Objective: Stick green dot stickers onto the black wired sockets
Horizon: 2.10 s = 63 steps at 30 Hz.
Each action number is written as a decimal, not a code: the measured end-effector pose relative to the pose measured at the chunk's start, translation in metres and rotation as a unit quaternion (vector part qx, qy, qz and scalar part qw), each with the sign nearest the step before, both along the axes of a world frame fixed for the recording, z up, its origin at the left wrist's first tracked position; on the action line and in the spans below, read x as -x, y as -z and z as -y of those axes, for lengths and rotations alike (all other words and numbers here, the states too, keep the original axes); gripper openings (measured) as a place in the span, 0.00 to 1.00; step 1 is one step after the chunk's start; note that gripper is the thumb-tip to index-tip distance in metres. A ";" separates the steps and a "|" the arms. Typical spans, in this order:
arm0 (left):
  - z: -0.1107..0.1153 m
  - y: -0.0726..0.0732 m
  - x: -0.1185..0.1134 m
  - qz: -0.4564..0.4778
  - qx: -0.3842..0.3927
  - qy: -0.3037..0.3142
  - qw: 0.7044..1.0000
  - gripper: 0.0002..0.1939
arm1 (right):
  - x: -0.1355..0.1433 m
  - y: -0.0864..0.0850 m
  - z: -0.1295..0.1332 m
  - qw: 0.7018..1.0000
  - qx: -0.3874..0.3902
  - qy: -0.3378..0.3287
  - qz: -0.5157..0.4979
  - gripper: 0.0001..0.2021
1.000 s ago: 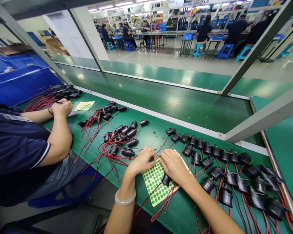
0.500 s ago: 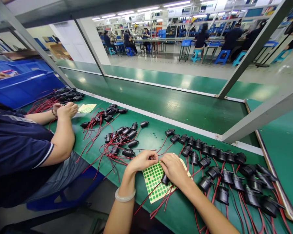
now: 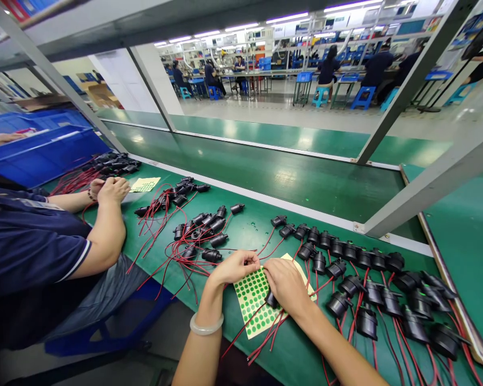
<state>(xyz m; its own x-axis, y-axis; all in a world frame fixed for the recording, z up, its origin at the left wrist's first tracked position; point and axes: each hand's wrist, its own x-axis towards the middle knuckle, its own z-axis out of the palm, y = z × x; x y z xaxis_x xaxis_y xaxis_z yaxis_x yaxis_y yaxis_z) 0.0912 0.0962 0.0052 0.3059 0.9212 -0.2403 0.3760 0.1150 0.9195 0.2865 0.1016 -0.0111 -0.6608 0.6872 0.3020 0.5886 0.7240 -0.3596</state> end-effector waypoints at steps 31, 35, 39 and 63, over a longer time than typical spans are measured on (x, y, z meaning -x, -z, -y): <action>-0.122 -0.038 0.042 -0.412 -0.106 -0.212 0.880 0.16 | -0.048 -0.017 -0.022 0.961 0.039 0.093 -0.259 0.13; -0.099 -0.050 0.036 -0.385 -0.148 -0.253 0.875 0.12 | -0.059 -0.003 -0.028 0.949 0.074 0.109 -0.287 0.15; -0.056 -0.082 0.019 -0.312 -0.229 -0.275 0.880 0.15 | -0.060 -0.029 -0.023 0.947 0.082 0.067 -0.304 0.16; 0.079 -0.104 -0.070 -0.133 -0.570 -0.248 0.772 0.10 | -0.020 -0.145 0.069 0.963 -0.021 0.014 -0.268 0.04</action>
